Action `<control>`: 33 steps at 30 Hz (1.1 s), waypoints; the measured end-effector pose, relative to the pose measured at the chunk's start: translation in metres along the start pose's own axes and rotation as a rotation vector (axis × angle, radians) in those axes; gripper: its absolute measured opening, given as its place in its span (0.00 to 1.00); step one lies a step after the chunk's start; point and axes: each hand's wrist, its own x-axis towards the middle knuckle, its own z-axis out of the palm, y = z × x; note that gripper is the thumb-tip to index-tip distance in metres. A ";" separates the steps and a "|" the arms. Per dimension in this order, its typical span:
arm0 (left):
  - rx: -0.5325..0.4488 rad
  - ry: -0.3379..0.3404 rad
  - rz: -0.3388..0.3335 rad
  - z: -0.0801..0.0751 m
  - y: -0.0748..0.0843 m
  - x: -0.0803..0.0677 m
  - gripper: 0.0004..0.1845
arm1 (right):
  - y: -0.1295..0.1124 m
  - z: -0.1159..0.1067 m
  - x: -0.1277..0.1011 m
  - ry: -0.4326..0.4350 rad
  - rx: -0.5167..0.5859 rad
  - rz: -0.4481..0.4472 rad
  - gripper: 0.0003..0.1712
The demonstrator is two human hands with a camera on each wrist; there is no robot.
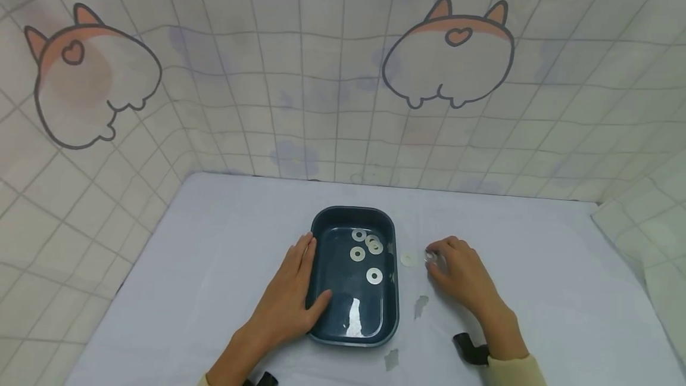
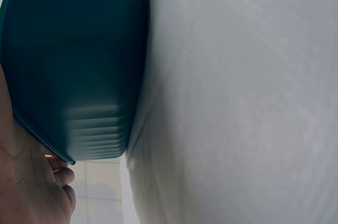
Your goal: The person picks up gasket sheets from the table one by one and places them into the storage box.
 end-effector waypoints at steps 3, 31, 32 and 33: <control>-0.002 0.000 -0.001 -0.001 -0.001 0.000 0.52 | 0.000 0.001 0.001 0.006 0.000 -0.003 0.16; 0.012 0.016 0.004 0.002 0.000 0.001 0.52 | -0.002 -0.006 -0.002 -0.046 0.003 0.006 0.15; 0.015 0.020 0.008 0.002 0.000 0.001 0.52 | -0.002 -0.006 -0.002 -0.048 -0.005 0.009 0.15; 0.019 0.022 0.010 0.002 0.000 0.001 0.52 | -0.002 -0.007 -0.002 -0.051 -0.014 0.011 0.15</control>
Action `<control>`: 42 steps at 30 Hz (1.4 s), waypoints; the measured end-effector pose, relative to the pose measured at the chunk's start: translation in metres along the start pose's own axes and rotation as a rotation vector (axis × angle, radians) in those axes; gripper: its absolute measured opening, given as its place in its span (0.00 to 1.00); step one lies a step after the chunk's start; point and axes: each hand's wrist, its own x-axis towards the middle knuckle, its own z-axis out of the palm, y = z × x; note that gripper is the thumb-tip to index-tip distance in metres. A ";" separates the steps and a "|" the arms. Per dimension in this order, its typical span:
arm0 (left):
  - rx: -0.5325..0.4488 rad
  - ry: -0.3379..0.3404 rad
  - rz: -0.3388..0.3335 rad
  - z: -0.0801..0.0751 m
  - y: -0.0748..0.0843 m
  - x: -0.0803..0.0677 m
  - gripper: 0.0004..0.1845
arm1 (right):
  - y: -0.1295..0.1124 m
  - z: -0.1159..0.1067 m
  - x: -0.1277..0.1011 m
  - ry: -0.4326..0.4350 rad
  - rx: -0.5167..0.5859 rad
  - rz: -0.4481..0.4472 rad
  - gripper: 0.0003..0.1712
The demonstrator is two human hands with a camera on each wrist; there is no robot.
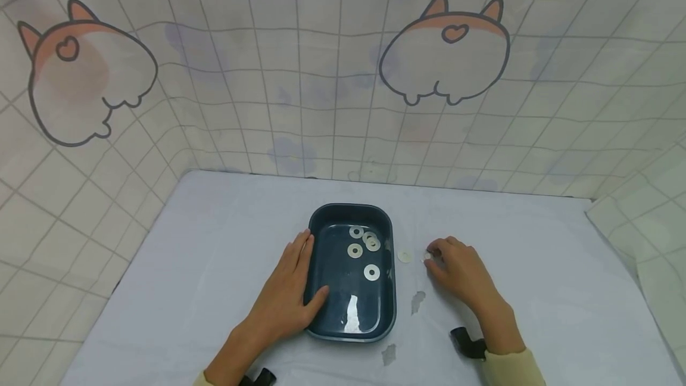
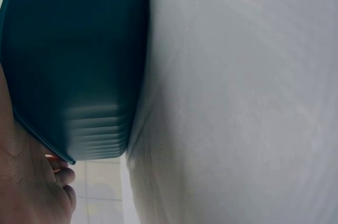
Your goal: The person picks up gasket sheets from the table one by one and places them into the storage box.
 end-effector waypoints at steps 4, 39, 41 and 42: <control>0.005 0.003 0.002 0.000 0.000 0.000 0.52 | -0.002 0.000 0.001 -0.004 -0.034 0.011 0.15; -0.015 -0.007 -0.009 0.000 0.002 0.000 0.52 | -0.019 -0.004 0.004 -0.038 -0.149 0.145 0.16; -0.016 -0.008 -0.008 -0.001 0.002 0.000 0.52 | -0.020 -0.004 0.004 -0.044 -0.153 0.141 0.15; -0.015 -0.009 -0.009 -0.001 0.002 -0.001 0.52 | -0.021 -0.004 0.004 -0.043 -0.153 0.142 0.15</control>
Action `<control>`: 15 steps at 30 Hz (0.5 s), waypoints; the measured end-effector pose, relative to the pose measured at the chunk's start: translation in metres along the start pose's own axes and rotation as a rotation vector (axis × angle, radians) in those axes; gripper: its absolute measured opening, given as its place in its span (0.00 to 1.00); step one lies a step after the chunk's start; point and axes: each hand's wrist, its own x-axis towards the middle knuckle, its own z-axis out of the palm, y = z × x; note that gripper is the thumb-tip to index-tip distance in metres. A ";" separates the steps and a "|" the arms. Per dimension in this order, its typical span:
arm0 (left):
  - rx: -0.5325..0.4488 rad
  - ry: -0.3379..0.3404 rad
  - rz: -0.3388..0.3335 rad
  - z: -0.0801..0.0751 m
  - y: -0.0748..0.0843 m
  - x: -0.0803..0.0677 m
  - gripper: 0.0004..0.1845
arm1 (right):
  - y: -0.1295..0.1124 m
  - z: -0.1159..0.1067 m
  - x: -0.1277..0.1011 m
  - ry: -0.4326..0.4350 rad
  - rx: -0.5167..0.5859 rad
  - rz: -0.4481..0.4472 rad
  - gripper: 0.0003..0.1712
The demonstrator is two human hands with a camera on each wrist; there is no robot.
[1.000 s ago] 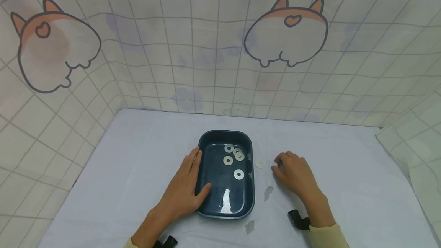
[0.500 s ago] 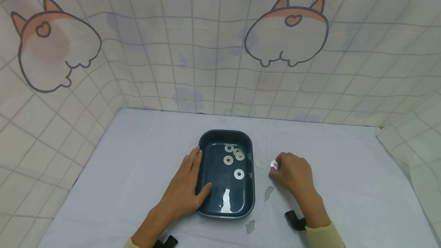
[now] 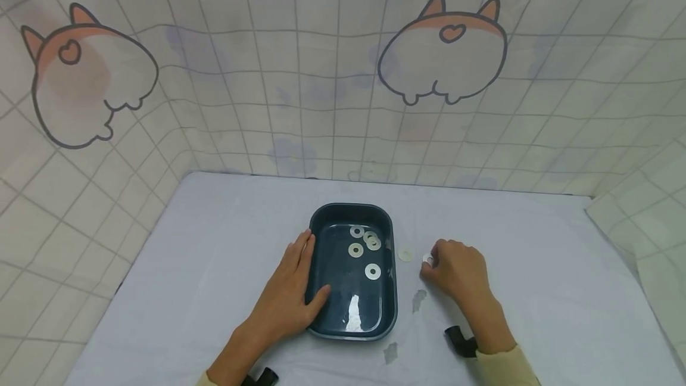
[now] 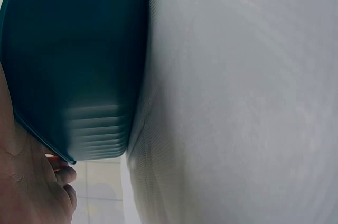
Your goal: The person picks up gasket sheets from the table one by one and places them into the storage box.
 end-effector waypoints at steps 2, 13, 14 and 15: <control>0.001 0.002 0.000 0.000 -0.001 0.000 0.52 | -0.001 0.001 0.000 0.005 -0.001 0.001 0.14; 0.003 0.001 0.005 0.000 -0.001 0.001 0.52 | -0.004 0.003 -0.003 0.059 -0.019 -0.026 0.13; 0.003 0.000 0.005 0.000 -0.001 0.001 0.52 | -0.004 0.003 -0.003 0.059 -0.018 -0.028 0.13; -0.001 -0.003 0.004 0.000 -0.001 0.001 0.52 | -0.004 0.004 -0.004 0.058 -0.014 -0.030 0.14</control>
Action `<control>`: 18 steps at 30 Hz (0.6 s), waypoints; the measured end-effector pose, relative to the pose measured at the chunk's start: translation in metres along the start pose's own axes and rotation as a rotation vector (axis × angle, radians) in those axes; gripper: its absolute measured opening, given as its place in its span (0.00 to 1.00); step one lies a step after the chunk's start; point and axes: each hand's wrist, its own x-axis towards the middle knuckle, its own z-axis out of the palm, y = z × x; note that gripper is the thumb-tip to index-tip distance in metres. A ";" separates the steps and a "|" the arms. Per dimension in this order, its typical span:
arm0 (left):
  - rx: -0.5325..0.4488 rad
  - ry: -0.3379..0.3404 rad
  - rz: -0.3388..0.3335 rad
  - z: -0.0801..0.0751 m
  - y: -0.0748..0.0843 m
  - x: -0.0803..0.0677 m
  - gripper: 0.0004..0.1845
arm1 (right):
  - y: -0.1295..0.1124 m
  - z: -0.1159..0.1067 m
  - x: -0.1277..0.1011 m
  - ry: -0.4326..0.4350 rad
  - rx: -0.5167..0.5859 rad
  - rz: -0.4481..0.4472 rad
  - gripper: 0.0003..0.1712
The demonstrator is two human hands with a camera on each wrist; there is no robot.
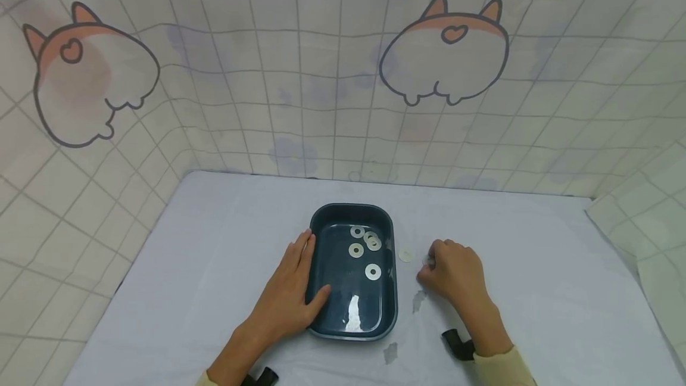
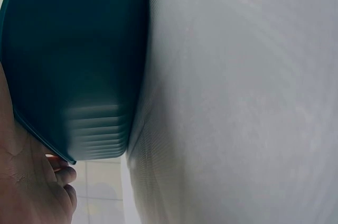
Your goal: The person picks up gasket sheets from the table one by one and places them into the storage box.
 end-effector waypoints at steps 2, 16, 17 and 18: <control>0.000 -0.010 -0.008 0.000 0.000 -0.001 0.52 | 0.000 0.000 0.000 -0.003 0.014 -0.006 0.14; -0.005 0.017 0.011 0.000 0.000 0.000 0.52 | 0.010 0.004 -0.003 0.020 0.117 -0.073 0.14; -0.010 0.011 0.011 0.001 0.000 0.000 0.52 | 0.010 0.004 -0.003 0.022 0.118 -0.076 0.14; -0.013 0.007 0.009 0.000 0.000 0.000 0.52 | 0.009 0.004 -0.003 0.025 0.120 -0.079 0.14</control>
